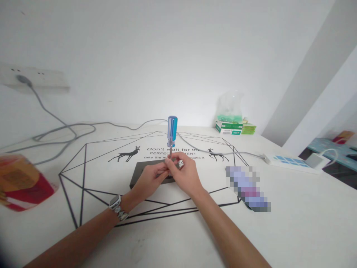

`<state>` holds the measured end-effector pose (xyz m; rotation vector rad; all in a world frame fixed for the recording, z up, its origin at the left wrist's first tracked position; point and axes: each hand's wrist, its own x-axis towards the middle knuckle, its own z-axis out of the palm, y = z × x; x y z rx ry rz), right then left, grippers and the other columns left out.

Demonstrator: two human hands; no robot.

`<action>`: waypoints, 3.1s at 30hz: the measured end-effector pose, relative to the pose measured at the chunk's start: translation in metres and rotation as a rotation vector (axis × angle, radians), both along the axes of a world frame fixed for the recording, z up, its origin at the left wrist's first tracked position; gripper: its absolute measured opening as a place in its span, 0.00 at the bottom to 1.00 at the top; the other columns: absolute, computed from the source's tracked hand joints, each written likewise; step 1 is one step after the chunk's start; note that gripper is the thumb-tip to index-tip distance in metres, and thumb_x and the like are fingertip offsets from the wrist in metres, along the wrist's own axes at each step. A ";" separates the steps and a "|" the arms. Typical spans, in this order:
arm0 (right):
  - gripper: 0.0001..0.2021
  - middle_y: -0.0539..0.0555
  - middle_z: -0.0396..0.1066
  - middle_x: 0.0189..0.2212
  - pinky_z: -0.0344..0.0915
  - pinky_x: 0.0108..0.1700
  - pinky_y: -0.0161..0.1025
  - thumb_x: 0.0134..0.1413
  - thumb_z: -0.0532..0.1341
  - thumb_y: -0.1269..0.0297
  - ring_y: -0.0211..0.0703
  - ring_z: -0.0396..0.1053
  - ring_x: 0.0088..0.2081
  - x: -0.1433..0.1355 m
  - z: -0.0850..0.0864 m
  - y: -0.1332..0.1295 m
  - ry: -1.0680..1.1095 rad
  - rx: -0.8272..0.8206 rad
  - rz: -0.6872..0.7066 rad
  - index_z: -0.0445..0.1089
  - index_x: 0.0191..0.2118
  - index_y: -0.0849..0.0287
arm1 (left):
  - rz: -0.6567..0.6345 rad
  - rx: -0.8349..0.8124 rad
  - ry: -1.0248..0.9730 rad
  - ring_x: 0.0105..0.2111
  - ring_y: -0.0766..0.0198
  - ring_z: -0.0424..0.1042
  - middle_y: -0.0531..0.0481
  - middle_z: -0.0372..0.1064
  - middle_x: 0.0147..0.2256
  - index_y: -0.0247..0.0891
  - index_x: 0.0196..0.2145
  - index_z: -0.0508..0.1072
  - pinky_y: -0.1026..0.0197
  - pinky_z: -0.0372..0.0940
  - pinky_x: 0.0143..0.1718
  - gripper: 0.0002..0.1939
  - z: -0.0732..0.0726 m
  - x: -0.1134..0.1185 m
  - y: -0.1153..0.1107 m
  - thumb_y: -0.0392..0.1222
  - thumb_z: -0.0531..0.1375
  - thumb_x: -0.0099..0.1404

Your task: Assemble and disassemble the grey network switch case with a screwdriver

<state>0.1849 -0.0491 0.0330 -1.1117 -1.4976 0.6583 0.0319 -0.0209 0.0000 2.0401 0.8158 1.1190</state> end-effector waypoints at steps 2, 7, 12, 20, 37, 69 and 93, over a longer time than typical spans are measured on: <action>0.15 0.56 0.78 0.40 0.67 0.25 0.36 0.58 0.60 0.54 0.40 0.71 0.28 0.002 0.001 -0.001 -0.004 0.014 0.062 0.76 0.43 0.57 | -0.015 0.008 0.020 0.40 0.60 0.80 0.50 0.82 0.38 0.38 0.40 0.78 0.61 0.72 0.44 0.11 -0.001 -0.001 0.001 0.41 0.56 0.70; 0.12 0.56 0.78 0.37 0.67 0.26 0.36 0.57 0.62 0.55 0.42 0.72 0.31 0.004 0.001 -0.001 0.000 0.043 0.055 0.76 0.37 0.58 | 0.001 0.036 0.067 0.41 0.60 0.80 0.49 0.82 0.40 0.38 0.42 0.78 0.60 0.71 0.44 0.12 -0.002 -0.001 0.000 0.40 0.54 0.71; 0.09 0.50 0.72 0.26 0.63 0.26 0.35 0.54 0.64 0.57 0.41 0.69 0.28 0.002 0.001 0.000 0.009 0.051 -0.025 0.72 0.30 0.57 | 0.136 0.111 0.063 0.38 0.60 0.79 0.49 0.81 0.37 0.38 0.41 0.76 0.61 0.70 0.41 0.08 -0.002 0.002 -0.003 0.43 0.61 0.67; 0.10 0.51 0.74 0.28 0.65 0.29 0.36 0.54 0.65 0.55 0.44 0.71 0.33 -0.003 -0.003 0.000 0.001 0.040 -0.045 0.72 0.31 0.57 | 0.127 0.117 0.048 0.35 0.60 0.78 0.52 0.81 0.33 0.38 0.35 0.79 0.63 0.68 0.38 0.07 -0.001 0.002 -0.001 0.39 0.59 0.68; 0.09 0.52 0.75 0.28 0.65 0.28 0.36 0.56 0.64 0.58 0.45 0.73 0.33 0.001 -0.003 -0.001 -0.031 0.051 -0.027 0.72 0.29 0.56 | 0.177 0.091 0.068 0.37 0.58 0.79 0.48 0.81 0.37 0.38 0.39 0.77 0.60 0.70 0.41 0.08 -0.002 0.002 -0.003 0.43 0.61 0.67; 0.09 0.54 0.78 0.32 0.66 0.29 0.36 0.57 0.63 0.59 0.43 0.74 0.33 0.005 -0.008 0.002 -0.058 0.068 0.004 0.76 0.37 0.58 | 0.122 0.135 0.189 0.37 0.59 0.79 0.50 0.82 0.37 0.39 0.38 0.78 0.60 0.69 0.39 0.10 0.001 -0.001 -0.005 0.38 0.56 0.69; 0.11 0.53 0.76 0.32 0.73 0.26 0.36 0.56 0.65 0.54 0.43 0.73 0.31 0.008 -0.003 -0.001 0.107 0.057 0.002 0.75 0.37 0.57 | 0.057 0.369 0.389 0.42 0.56 0.78 0.46 0.80 0.41 0.39 0.40 0.79 0.55 0.71 0.47 0.15 0.010 -0.028 0.010 0.33 0.53 0.64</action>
